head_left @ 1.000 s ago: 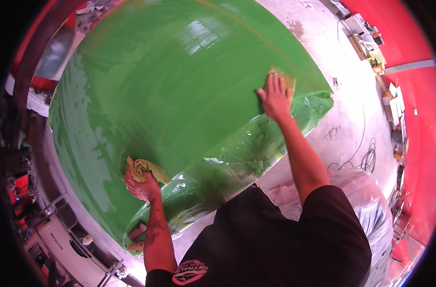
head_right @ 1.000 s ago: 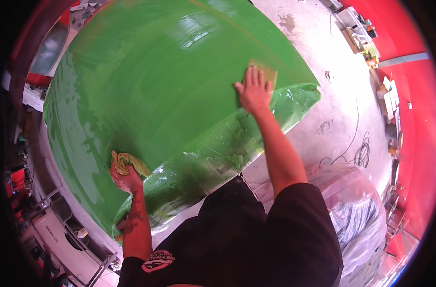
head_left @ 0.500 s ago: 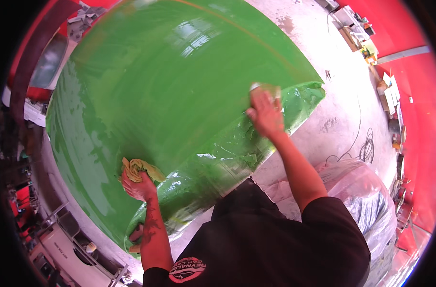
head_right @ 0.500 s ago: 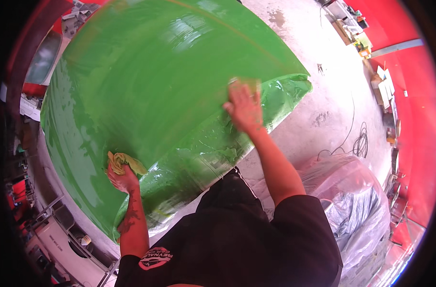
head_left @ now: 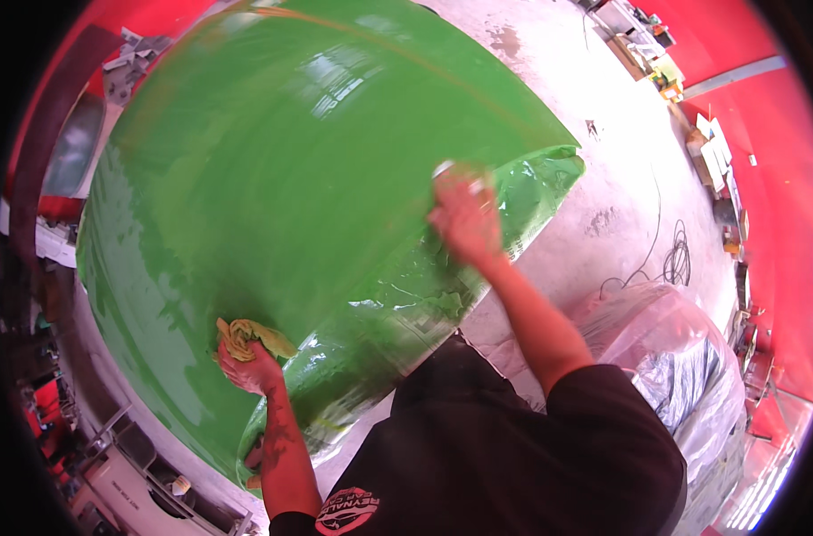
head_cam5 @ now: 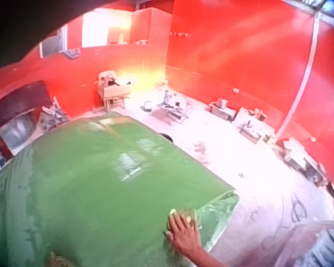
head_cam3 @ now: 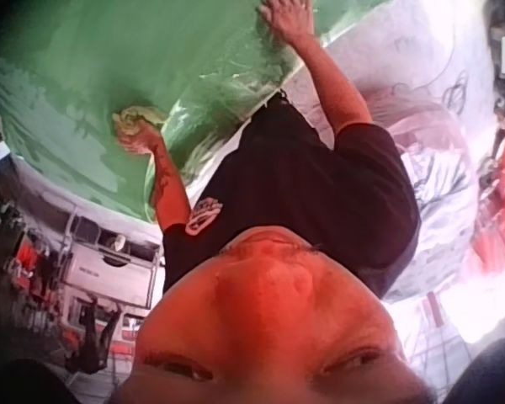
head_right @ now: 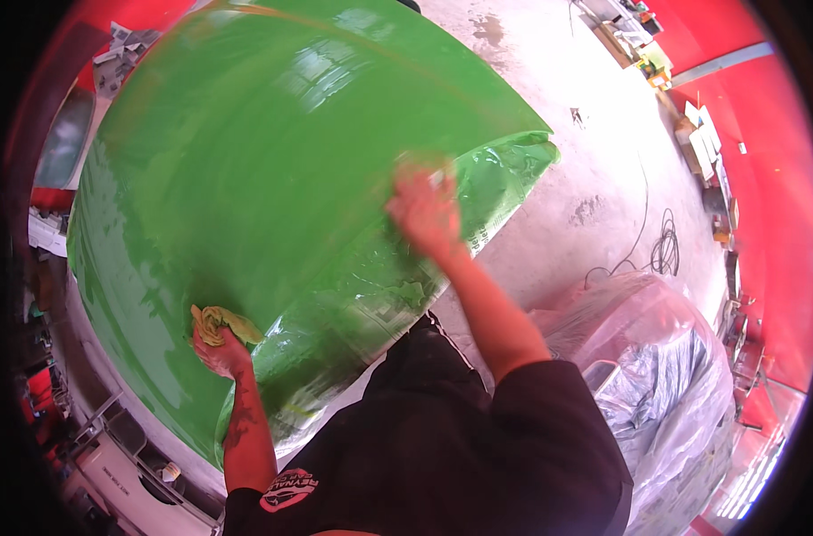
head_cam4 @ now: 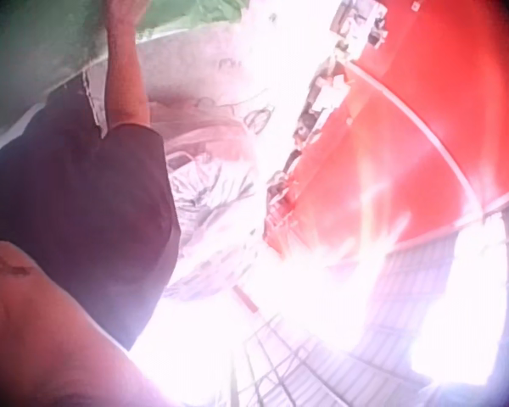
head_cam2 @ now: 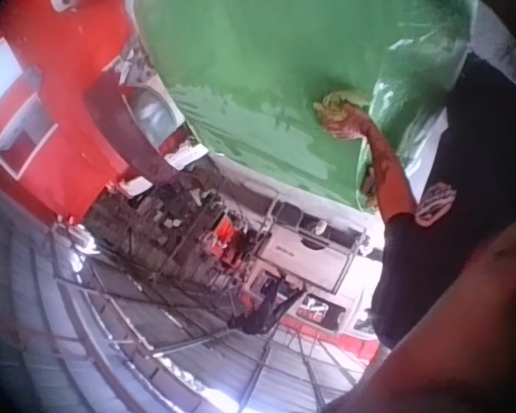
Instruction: Wet sanding a green car hood or body panel using a sanding block and water.
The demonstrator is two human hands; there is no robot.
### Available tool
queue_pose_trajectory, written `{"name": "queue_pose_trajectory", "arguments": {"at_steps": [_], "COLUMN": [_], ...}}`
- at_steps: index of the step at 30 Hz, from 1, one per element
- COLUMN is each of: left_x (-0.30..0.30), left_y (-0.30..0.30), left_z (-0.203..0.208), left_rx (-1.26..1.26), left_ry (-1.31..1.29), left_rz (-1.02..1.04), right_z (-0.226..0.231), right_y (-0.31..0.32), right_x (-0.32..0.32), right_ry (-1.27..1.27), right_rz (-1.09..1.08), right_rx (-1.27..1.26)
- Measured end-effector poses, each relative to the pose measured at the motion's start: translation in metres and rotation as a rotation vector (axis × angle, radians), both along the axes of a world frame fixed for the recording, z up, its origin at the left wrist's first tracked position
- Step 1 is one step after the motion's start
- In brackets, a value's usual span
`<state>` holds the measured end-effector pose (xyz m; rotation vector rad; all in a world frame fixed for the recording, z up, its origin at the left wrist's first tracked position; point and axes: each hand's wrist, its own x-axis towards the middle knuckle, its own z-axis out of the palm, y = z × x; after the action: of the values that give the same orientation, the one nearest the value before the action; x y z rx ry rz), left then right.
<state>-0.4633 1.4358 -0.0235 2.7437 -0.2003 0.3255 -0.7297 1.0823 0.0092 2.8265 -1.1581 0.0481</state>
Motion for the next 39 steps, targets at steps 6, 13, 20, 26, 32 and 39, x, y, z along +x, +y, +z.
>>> {"name": "queue_pose_trajectory", "arguments": {"at_steps": [6, 13, 20, 26, 32, 39], "left_x": [-0.005, 0.0, -0.002, 0.0, 0.001, 0.0], "left_y": [-0.012, 0.005, -0.003, 0.002, 0.003, 0.004], "left_z": [0.007, 0.001, -0.003, -0.001, -0.009, -0.004], "left_rx": [0.013, 0.018, 0.01, 0.005, 0.017, 0.04], "left_ry": [0.025, -0.032, -0.039, -0.08, -0.07, -0.1], "left_rz": [0.015, -0.022, -0.018, -0.062, -0.038, -0.012], "right_z": [-0.005, 0.017, -0.012, 0.002, 0.004, -0.01], "right_y": [-0.042, 0.003, -0.1, 0.011, -0.134, 0.012], "right_x": [0.013, 0.01, -0.012, 0.02, -0.033, 0.064], "right_ry": [-0.002, 0.097, -0.078, 0.011, 0.001, -0.058], "right_rz": [-0.441, -0.161, -0.583, -0.19, -0.507, -0.229], "right_rx": [0.214, 0.224, 0.194, 0.256, 0.228, 0.282]}}
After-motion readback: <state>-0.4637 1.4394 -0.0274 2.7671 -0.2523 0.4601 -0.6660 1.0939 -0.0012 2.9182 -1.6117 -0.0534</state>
